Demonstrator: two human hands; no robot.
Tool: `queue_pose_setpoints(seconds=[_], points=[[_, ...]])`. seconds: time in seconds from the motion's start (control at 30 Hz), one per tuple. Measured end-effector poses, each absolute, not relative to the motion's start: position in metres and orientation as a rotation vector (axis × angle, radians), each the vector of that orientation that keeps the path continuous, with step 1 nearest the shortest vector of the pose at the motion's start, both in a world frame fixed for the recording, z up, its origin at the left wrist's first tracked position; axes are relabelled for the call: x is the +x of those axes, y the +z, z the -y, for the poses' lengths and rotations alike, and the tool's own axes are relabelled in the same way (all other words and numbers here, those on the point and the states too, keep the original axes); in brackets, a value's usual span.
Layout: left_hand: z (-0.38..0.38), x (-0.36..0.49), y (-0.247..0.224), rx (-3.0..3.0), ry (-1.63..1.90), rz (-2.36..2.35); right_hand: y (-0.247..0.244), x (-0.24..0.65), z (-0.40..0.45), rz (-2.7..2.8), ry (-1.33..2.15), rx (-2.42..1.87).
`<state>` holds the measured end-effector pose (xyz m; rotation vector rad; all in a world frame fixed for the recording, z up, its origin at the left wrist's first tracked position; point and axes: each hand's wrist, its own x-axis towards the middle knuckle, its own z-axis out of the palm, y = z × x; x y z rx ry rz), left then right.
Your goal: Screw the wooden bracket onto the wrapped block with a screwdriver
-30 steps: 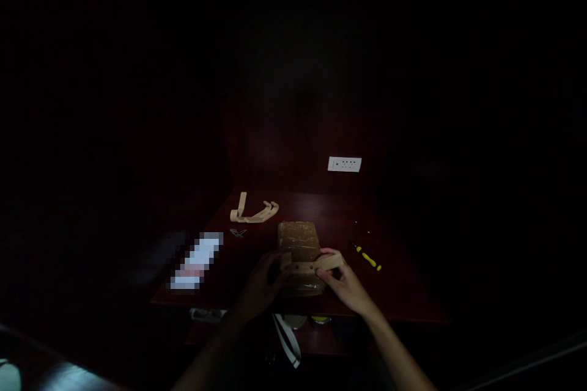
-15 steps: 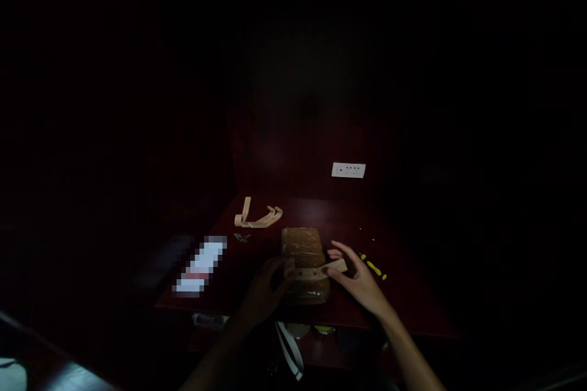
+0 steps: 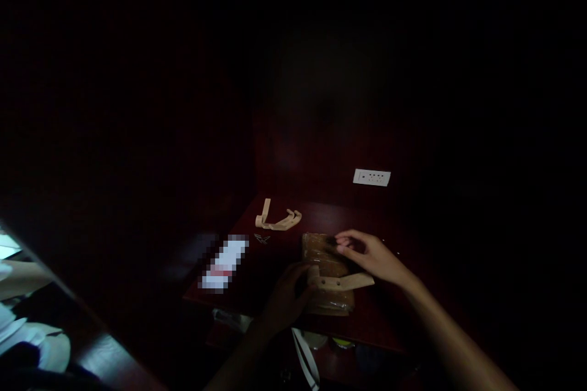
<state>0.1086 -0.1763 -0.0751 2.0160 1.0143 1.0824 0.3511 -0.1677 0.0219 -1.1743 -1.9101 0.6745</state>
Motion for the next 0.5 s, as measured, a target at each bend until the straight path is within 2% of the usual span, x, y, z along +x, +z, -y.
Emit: queue_pose_setpoints(seconds=[0.1, 0.2, 0.37, 0.5], points=[[0.177, 0.109, -0.075, 2.016, 1.085, -1.005, 0.053, 0.31, 0.113, 2.216, 0.593, -1.103], [0.177, 0.11, -0.078, 2.038, 1.102, -0.993, 0.066, 0.26, 0.056, 2.539, 0.358, -1.13], [0.177, 0.111, -0.085, 2.03, 1.102, -1.018, 0.058, 0.195, -0.002, 2.943, -0.052, -1.213], [0.178, 0.113, -0.086, 2.031, 1.105, -1.038, 0.039, 0.174, -0.013, 3.11, -0.135, -1.051]])
